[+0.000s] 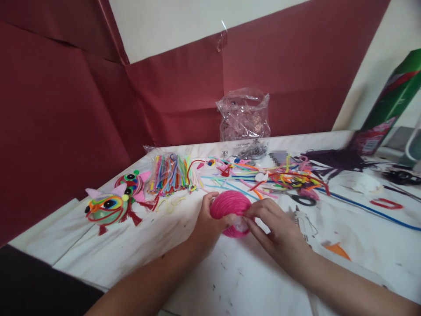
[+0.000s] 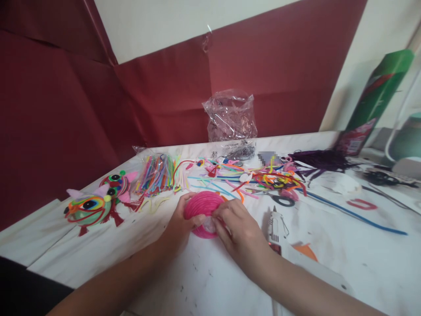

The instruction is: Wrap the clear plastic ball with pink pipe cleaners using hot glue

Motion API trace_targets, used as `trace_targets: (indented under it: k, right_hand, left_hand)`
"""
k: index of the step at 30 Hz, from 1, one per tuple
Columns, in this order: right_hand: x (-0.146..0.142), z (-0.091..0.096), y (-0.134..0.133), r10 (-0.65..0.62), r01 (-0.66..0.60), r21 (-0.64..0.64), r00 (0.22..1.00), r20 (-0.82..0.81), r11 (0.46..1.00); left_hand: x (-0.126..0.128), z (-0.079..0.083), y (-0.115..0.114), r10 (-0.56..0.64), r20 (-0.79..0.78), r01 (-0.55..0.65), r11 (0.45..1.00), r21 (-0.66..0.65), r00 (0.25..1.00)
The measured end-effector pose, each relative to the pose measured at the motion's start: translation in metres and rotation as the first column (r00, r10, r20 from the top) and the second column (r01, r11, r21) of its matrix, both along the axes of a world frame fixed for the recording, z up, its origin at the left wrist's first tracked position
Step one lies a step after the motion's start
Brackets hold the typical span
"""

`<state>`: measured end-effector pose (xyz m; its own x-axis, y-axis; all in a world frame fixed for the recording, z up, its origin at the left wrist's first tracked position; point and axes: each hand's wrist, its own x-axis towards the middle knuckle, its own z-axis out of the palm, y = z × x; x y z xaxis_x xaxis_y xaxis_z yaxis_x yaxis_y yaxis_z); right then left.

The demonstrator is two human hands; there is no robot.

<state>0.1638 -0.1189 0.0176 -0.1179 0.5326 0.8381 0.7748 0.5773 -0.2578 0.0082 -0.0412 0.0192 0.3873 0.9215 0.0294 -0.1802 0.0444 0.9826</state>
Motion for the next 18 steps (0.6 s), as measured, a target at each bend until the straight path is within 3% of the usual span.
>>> trace_targets:
  k: [10, 18]
  right_hand:
    - [-0.0011, 0.0029, -0.0032, -0.081, 0.078, 0.036, 0.993, 0.085, 0.996]
    - [0.0009, 0.0030, -0.0026, -0.072, 0.072, 0.008, 0.995, 0.073, 0.997]
  left_hand:
    - [-0.0002, 0.0018, -0.0037, 0.006, -0.056, -0.001, 0.997, 0.083, 0.998]
    - [-0.0011, 0.0054, -0.0025, 0.096, -0.151, -0.061, 0.974, 0.217, 0.984]
